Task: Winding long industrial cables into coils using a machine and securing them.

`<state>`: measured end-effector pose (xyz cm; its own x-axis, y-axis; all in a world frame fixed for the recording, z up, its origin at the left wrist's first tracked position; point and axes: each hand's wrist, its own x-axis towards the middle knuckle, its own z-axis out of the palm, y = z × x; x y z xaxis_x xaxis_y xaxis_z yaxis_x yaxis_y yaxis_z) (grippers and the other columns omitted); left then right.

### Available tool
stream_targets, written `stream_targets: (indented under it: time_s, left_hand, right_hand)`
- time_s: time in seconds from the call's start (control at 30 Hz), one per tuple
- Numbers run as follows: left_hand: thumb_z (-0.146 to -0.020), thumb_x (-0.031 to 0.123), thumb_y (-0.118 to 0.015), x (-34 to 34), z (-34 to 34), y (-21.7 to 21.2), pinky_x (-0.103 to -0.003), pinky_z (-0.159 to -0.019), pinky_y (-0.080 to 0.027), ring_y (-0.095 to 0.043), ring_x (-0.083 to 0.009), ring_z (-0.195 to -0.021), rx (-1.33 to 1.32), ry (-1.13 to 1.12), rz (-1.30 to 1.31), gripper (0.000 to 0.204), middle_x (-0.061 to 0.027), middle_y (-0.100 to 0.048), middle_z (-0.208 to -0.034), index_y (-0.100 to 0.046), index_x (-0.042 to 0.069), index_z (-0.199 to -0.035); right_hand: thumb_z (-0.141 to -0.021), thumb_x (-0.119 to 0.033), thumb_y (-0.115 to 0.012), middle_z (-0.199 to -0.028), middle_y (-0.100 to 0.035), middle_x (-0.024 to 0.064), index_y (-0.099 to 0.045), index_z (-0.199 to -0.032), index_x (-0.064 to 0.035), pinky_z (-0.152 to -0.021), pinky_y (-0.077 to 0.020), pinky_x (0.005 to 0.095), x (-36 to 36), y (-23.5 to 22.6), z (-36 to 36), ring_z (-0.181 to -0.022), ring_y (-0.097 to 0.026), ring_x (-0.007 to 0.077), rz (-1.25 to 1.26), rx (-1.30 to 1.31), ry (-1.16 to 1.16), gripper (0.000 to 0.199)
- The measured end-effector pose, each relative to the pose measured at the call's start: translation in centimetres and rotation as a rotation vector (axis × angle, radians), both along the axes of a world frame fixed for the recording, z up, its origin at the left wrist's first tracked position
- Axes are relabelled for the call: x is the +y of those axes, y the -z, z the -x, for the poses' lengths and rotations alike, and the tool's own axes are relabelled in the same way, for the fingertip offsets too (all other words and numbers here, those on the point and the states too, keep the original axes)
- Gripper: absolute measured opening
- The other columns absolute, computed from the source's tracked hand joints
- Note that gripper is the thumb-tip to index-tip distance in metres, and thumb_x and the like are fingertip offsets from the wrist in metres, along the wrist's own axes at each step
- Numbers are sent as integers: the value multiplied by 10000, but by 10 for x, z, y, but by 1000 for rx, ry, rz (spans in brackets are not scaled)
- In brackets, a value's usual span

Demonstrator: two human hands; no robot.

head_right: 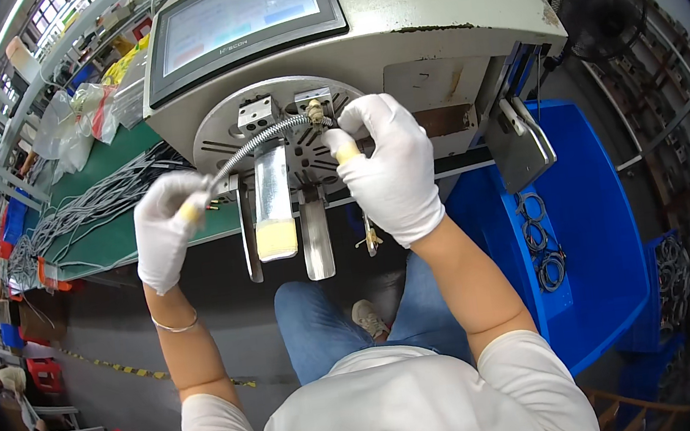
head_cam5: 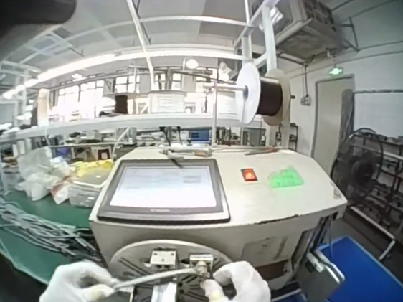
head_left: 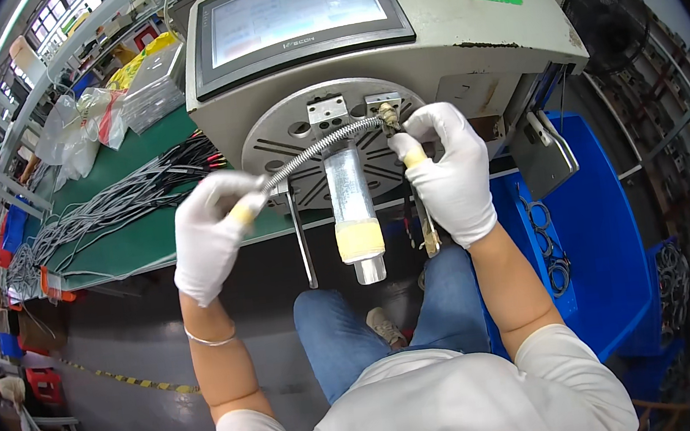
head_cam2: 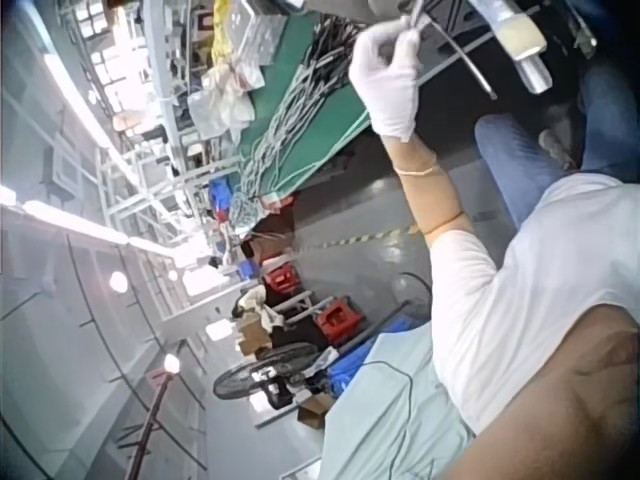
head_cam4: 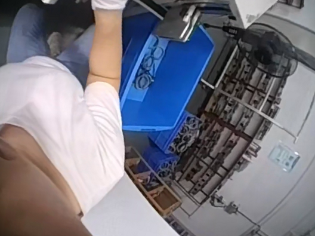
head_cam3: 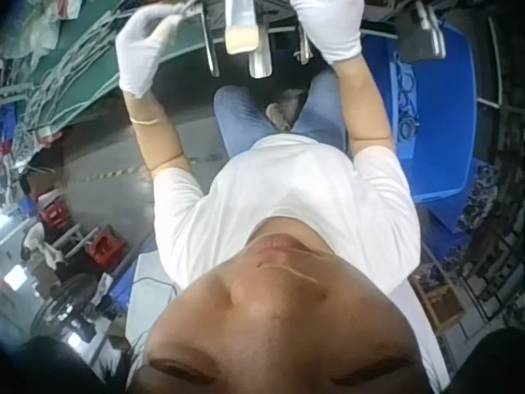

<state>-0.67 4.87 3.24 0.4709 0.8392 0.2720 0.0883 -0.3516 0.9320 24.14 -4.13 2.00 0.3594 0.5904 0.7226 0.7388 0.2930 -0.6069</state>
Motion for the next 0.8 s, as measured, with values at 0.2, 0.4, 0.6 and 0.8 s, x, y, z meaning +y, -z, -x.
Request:
stream_targets:
  time_s: [0.2, 0.4, 0.6, 0.8]
  left_hand:
    - [-798, 112, -702, 34, 95, 93, -188, -487, -373, -489, -64, -555, 39, -34, 214, 178, -76, -640, -758, -613, 10, -913]
    - [-782, 83, -678, 43, 122, 145, -217, -523, -406, -508, -109, -553, -44, -49, 342, 158, -108, -632, -755, -609, 3, -899]
    - [-787, 52, -634, 44, 127, 133, -230, -530, -418, -515, -118, -561, -87, -54, 287, 116, -125, -634, -756, -611, -3, -886]
    - [-828, 161, -658, 38, 131, 129, -211, -496, -388, -482, -83, -519, 31, -53, 320, 182, -89, -625, -685, -640, -10, -889]
  right_hand:
    - [-761, 9, -699, -759, -538, 24, -553, -825, -20, -640, -441, 236, 4, 0, 4, -677, -521, 97, 1, 72, -26, 162]
    - [-813, -18, -672, -845, -580, 7, -589, -908, -24, -704, -445, 226, -4, 2, 0, -730, -530, 72, 92, 148, -79, 126]
    - [-881, -2, -578, -931, -603, 39, -618, -958, 0, -777, -454, 232, -38, 5, -22, -815, -572, 99, 16, 206, -3, 87]
    - [-912, -49, -551, -913, -614, 47, -632, -952, -9, -777, -452, 232, -68, 6, -48, -807, -574, 103, 13, 238, 116, 99]
